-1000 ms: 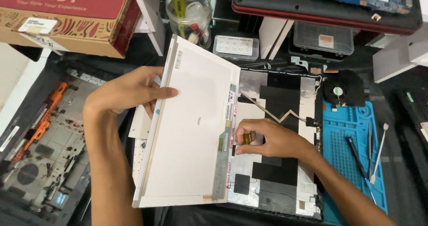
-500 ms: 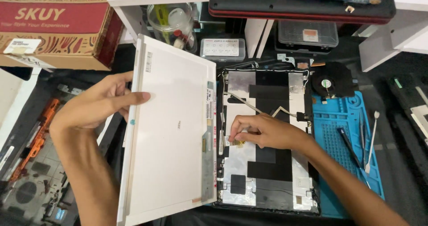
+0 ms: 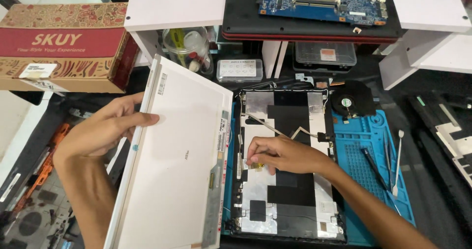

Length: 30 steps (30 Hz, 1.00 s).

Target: The person disassembles a laptop screen assembly on a repair mat. They use a screwdriver and a metal pry tool to loosen the screen bezel, peel the bezel frame away, disconnect the display cable, and lift the screen panel out of the rear lid, setting the lid aside on the bench.

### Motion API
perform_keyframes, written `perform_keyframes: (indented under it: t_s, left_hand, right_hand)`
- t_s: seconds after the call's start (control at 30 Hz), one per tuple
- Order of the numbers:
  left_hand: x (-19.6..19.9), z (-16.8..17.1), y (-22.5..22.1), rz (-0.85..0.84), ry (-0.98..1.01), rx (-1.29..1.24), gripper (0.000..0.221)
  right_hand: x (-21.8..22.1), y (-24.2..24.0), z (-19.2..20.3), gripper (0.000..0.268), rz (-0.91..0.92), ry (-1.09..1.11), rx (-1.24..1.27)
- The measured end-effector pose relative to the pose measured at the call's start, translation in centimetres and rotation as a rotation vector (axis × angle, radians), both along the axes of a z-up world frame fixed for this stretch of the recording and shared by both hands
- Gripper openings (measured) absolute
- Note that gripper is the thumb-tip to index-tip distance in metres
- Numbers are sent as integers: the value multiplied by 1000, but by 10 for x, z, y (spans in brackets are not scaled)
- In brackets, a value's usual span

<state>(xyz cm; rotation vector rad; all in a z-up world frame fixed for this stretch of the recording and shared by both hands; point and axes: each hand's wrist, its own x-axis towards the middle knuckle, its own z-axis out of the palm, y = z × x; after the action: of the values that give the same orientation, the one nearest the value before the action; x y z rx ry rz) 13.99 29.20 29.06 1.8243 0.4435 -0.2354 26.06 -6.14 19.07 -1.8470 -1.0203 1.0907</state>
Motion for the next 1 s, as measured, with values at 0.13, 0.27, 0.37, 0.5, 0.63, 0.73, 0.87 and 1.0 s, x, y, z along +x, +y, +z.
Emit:
perform_keyframes:
  t_s: [0.13, 0.27, 0.37, 0.5, 0.63, 0.73, 0.87, 1.0]
  left_hand:
    - [-5, 16, -11, 14, -1, -32, 61]
    - [-16, 36, -28, -41, -59, -42, 61]
    - [-29, 49, -43, -35, -71, -38, 64]
    - [-46, 53, -73, -48, -89, 222, 66]
    - [-51, 96, -153, -91, -77, 244, 50]
    - [-49, 110, -198, -108, -30, 477, 34]
    - [-40, 97, -234, -224, -386, 719, 43]
    - [-22, 100, -254, -245, -395, 744, 39]
  right_hand:
    - [-4, -1, 5, 28, 21, 26, 83]
    - [-14, -1, 22, 33, -18, 13, 116]
    - [-27, -4, 53, 44, -61, 92, 44]
    - [-49, -12, 72, 63, -21, 309, 183]
    - [-76, -20, 70, 85, -31, 502, 295]
    - [-93, -30, 74, 100, 51, 529, 444]
    - [-102, -37, 77, 99, 130, 494, 608]
    - [-94, -37, 54, 75, -76, 659, 226]
